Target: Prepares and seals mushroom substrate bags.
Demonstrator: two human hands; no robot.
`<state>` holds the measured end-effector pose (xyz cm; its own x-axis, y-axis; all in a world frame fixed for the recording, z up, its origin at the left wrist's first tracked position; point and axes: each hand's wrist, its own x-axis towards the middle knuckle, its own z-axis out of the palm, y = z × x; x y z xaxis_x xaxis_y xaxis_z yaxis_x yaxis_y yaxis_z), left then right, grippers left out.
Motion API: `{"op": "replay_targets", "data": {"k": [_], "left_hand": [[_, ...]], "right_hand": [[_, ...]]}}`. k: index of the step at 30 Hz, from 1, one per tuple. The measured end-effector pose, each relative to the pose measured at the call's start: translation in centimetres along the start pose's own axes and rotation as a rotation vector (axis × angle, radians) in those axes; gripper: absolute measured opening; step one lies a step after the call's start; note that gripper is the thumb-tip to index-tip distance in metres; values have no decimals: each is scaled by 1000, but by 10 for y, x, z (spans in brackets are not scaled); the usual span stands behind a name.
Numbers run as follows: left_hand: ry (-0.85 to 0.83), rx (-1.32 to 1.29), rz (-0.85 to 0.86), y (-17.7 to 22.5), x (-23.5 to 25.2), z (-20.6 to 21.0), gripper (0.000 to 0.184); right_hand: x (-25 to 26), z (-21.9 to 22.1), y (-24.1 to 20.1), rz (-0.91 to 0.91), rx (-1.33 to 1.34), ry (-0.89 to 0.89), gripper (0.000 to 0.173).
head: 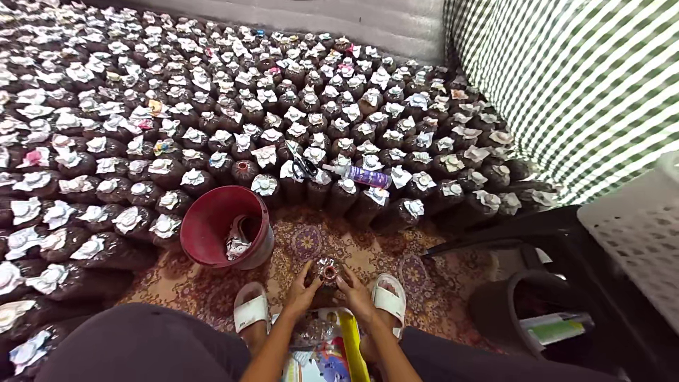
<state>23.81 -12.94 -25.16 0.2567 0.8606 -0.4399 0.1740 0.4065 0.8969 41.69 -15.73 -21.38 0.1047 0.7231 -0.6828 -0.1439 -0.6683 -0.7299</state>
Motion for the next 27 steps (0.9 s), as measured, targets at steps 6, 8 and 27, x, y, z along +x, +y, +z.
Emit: {"op": "replay_targets", "data": {"k": [6, 8, 27], "left_hand": [[38, 67, -68, 4, -3, -25, 97], [-2, 169, -172, -3, -10, -36, 121], [-702, 1185, -299, 48, -43, -14, 43]], "right_hand": [[-2, -28, -27, -2, -226, 64, 54], [-9, -37, -36, -14, -279, 124, 50], [-67, -75, -90, -75, -771, 24, 60]]}}
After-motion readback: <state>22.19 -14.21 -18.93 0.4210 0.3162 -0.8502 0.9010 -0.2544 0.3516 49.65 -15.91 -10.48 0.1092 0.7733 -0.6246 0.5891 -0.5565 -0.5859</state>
